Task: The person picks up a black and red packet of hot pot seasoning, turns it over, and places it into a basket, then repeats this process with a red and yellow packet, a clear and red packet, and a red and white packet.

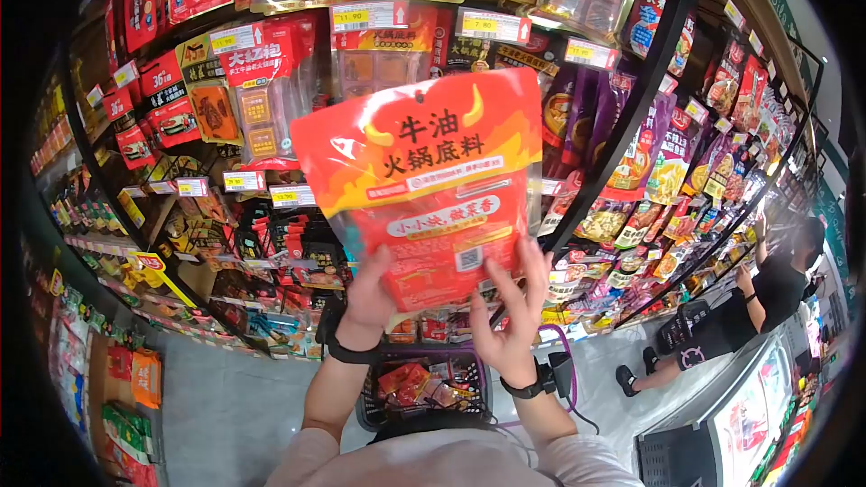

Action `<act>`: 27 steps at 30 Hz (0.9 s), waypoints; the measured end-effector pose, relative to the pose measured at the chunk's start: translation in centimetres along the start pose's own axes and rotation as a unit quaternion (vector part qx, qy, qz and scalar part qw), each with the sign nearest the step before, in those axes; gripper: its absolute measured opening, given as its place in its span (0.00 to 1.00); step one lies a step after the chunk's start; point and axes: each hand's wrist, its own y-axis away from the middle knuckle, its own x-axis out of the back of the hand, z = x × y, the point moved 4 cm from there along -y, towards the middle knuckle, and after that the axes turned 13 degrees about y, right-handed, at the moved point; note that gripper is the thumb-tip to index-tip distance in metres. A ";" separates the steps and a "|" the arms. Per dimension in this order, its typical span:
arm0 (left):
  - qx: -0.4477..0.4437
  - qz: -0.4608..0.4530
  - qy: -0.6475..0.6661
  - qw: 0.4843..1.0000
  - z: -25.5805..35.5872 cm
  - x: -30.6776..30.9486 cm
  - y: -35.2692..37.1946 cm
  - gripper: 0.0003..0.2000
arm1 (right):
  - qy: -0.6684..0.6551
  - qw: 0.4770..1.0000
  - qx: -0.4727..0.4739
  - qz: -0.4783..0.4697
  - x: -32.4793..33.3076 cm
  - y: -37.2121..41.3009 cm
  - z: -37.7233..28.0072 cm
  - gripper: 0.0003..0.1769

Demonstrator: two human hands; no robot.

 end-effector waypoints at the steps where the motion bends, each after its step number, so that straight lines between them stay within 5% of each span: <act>1: 0.004 -0.006 0.033 0.999 0.1 0.1 -0.1 0.23 | 0.014 1.000 -0.022 0.011 0.5 -0.1 0.4 0.25; 8: -0.020 -0.072 0.000 0.997 0.0 -0.9 -1.8 0.23 | -0.005 1.000 -0.006 0.019 1.5 0.9 2.3 0.27; 27: -0.018 -0.061 0.016 0.998 -3.7 -3.4 -3.5 0.22 | 0.104 0.994 0.022 0.033 3.6 1.5 5.5 0.36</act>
